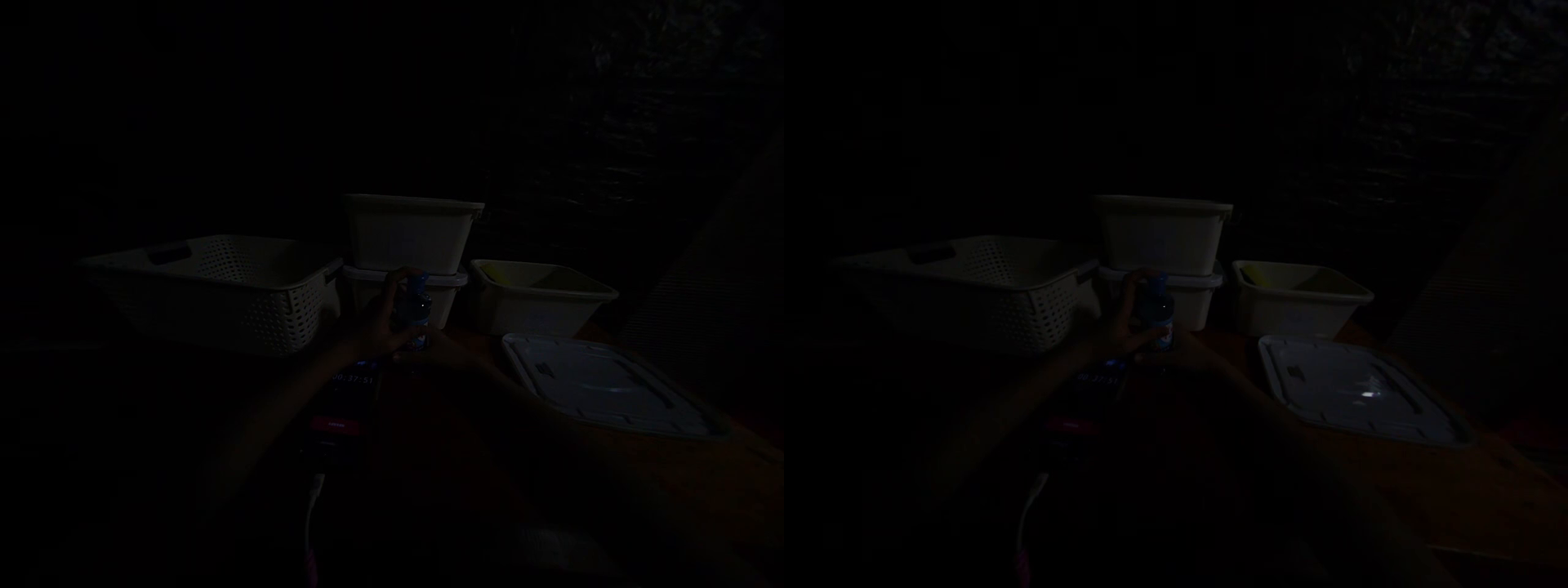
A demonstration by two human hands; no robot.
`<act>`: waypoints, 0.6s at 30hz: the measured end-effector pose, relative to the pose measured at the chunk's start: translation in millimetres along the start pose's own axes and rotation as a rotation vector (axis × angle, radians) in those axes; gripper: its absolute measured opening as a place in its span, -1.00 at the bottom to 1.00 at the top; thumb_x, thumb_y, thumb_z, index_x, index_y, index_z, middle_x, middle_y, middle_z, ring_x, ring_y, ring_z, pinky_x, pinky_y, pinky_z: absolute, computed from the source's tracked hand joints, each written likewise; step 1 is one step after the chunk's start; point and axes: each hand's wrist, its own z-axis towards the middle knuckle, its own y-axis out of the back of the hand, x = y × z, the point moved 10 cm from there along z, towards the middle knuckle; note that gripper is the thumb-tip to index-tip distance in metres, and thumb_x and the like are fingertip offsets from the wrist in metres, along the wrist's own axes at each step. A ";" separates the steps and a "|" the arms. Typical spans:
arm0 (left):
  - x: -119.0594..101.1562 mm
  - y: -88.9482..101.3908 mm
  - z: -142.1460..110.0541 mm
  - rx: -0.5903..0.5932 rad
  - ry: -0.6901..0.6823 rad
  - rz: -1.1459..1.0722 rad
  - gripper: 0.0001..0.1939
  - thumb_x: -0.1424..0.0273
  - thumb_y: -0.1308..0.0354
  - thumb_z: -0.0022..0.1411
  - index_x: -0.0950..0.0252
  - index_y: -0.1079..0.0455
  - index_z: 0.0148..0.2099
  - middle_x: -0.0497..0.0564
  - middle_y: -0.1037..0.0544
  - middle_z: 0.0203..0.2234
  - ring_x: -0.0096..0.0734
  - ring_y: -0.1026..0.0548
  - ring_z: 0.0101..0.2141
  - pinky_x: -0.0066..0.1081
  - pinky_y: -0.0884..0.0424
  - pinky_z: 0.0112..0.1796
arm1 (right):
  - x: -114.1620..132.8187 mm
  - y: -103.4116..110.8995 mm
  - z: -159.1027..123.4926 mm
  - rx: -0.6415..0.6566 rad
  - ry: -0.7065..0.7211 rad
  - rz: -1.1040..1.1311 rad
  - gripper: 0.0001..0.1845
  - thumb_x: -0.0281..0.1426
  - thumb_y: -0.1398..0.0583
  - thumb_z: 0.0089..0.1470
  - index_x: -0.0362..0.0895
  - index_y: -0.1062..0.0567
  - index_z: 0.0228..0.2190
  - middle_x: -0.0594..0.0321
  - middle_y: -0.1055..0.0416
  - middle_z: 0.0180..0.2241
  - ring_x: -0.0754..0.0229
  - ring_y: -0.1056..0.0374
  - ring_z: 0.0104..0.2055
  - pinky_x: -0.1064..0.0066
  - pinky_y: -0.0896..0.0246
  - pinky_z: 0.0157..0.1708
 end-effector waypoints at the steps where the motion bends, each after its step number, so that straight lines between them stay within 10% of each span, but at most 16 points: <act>1: -0.3 0.4 -0.2 -0.004 -0.002 -0.001 -0.22 0.35 -0.24 0.03 0.14 0.11 0.21 0.06 -0.36 -0.17 -0.34 -0.46 -0.25 -0.36 -0.45 -0.30 | -0.2 0.2 0.1 -0.026 0.002 0.038 -0.42 -0.31 -0.38 -0.26 -0.18 -0.42 -0.13 0.13 -0.46 -0.16 0.13 -0.41 -0.15 0.28 -0.34 -0.16; 18: 8.3 1.1 -0.1 -0.038 0.033 -0.010 -0.21 0.41 -0.27 0.00 0.10 0.08 0.20 0.05 -0.38 -0.15 -0.31 -0.46 -0.22 -0.35 -0.45 -0.29 | 9.4 3.3 -4.2 -0.111 -0.004 0.059 -0.61 -0.34 -0.32 -0.15 -0.19 -0.42 -0.23 0.13 -0.47 -0.28 0.15 -0.42 -0.25 0.31 -0.37 -0.26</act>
